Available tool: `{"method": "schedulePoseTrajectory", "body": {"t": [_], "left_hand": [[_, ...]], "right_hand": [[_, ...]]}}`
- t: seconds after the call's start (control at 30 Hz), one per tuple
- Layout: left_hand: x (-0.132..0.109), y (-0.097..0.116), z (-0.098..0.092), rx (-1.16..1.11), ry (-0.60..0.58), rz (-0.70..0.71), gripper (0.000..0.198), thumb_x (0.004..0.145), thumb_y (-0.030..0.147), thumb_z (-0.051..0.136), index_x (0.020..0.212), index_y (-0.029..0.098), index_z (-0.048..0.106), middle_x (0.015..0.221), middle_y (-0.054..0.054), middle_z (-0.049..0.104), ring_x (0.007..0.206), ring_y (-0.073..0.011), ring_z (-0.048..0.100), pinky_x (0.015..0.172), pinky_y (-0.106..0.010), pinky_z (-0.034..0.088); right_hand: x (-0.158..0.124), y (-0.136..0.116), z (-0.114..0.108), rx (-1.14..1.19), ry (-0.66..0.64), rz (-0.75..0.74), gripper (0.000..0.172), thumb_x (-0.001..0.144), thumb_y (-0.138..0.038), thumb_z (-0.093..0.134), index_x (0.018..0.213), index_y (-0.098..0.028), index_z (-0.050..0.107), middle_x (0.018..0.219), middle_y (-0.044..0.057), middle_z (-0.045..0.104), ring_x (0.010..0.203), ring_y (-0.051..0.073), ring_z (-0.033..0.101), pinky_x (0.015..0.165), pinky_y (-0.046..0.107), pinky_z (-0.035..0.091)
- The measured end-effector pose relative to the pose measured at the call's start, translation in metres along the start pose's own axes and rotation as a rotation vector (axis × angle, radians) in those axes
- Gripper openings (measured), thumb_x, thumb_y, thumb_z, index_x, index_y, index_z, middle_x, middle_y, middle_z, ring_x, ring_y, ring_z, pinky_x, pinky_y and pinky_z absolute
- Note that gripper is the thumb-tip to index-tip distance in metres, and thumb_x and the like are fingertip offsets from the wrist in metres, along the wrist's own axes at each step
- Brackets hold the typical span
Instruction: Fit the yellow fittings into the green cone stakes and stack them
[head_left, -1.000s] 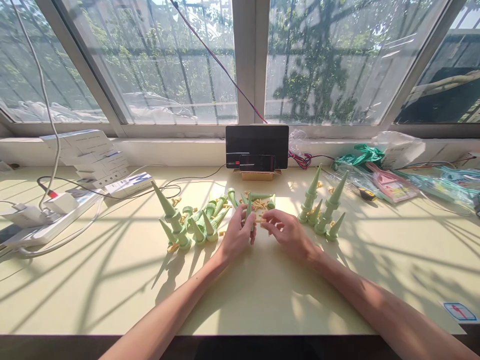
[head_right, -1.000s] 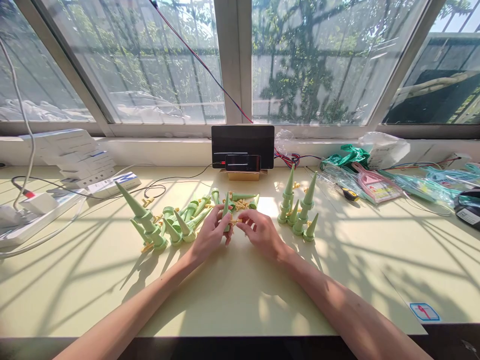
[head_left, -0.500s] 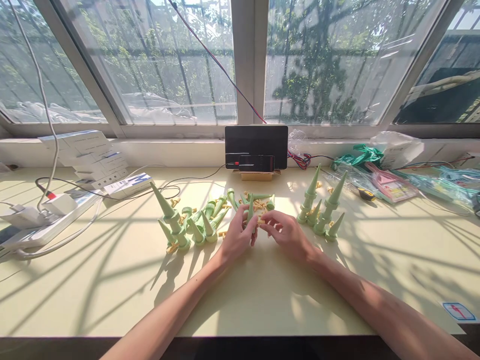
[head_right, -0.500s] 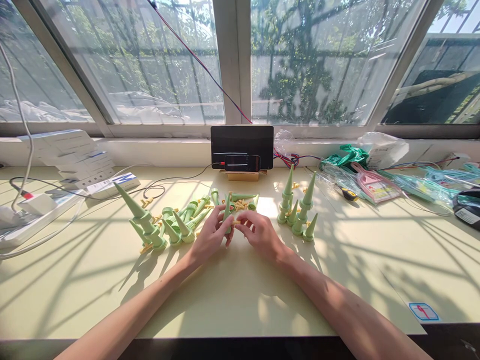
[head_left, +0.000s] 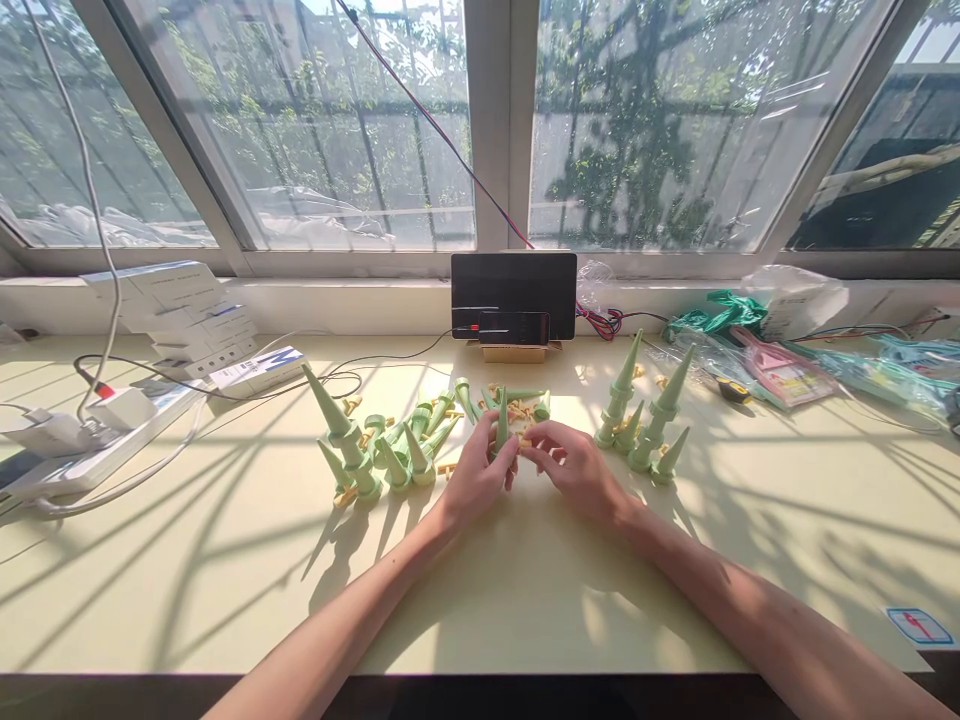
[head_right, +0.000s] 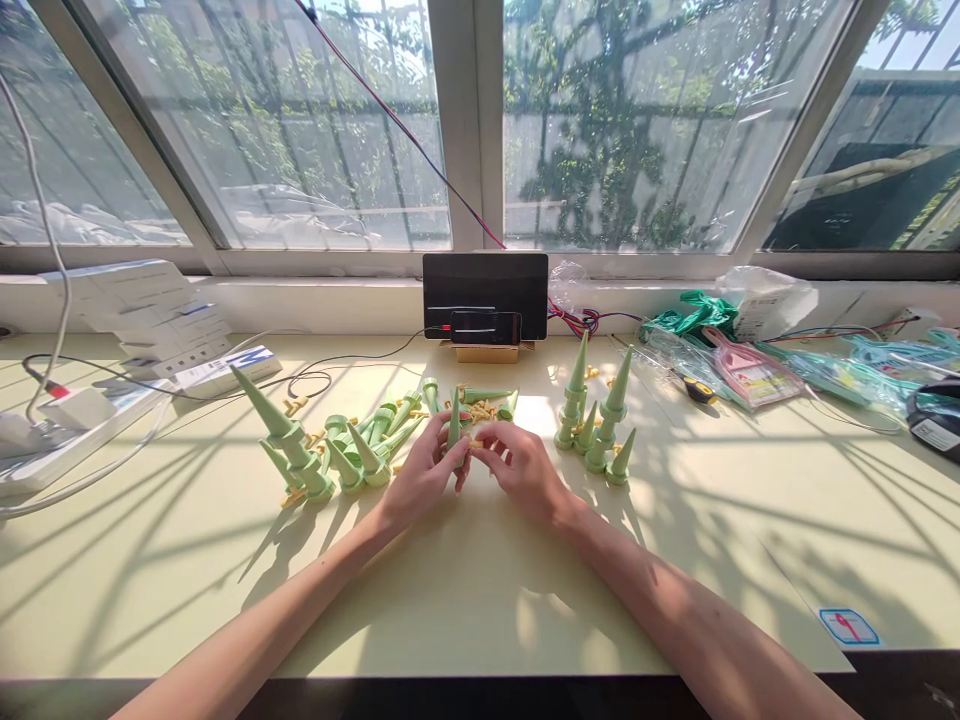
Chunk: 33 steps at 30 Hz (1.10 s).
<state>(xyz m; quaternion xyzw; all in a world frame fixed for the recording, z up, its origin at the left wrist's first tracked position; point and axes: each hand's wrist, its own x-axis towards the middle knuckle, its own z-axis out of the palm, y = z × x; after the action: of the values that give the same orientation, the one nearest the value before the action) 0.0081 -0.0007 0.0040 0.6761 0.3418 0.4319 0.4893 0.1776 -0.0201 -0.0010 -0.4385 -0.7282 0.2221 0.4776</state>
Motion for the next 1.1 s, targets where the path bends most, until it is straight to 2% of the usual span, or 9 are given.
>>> {"method": "schedulePoseTrajectory", "body": {"t": [0.33,0.93,1.1], "left_hand": [[-0.0003,-0.001,0.0001,0.006,0.009,0.007,0.034,0.094,0.041,0.053,0.121,0.023,0.046,0.08,0.001,0.053,0.069,-0.0138,0.058,0.05,-0.024,0.05],[-0.0009,-0.0014,0.0006,0.008,-0.003,0.006,0.034,0.093,0.042,0.053,0.12,0.022,0.048,0.081,0.0,0.055,0.07,-0.0141,0.059,0.052,-0.024,0.05],[-0.0009,0.0001,0.0009,-0.001,0.0,0.002,0.034,0.093,0.043,0.053,0.12,0.022,0.047,0.081,0.0,0.055,0.069,-0.0138,0.058,0.052,-0.024,0.05]], "right_hand": [[-0.0005,0.0037,0.0012,0.005,-0.013,-0.012,0.017,0.095,-0.033,0.057,0.091,-0.02,0.066,0.08,0.003,0.067,0.064,0.014,0.06,0.058,0.026,0.049],[-0.0004,0.0025,0.0008,-0.047,-0.073,0.017,0.033,0.101,-0.036,0.047,0.079,-0.019,0.065,0.07,0.001,0.064,0.061,0.013,0.055,0.06,0.026,0.045],[-0.0003,0.0015,0.0014,0.004,-0.057,0.021,0.026,0.099,-0.038,0.05,0.09,-0.019,0.065,0.08,0.003,0.068,0.064,0.014,0.058,0.059,0.026,0.048]]}}
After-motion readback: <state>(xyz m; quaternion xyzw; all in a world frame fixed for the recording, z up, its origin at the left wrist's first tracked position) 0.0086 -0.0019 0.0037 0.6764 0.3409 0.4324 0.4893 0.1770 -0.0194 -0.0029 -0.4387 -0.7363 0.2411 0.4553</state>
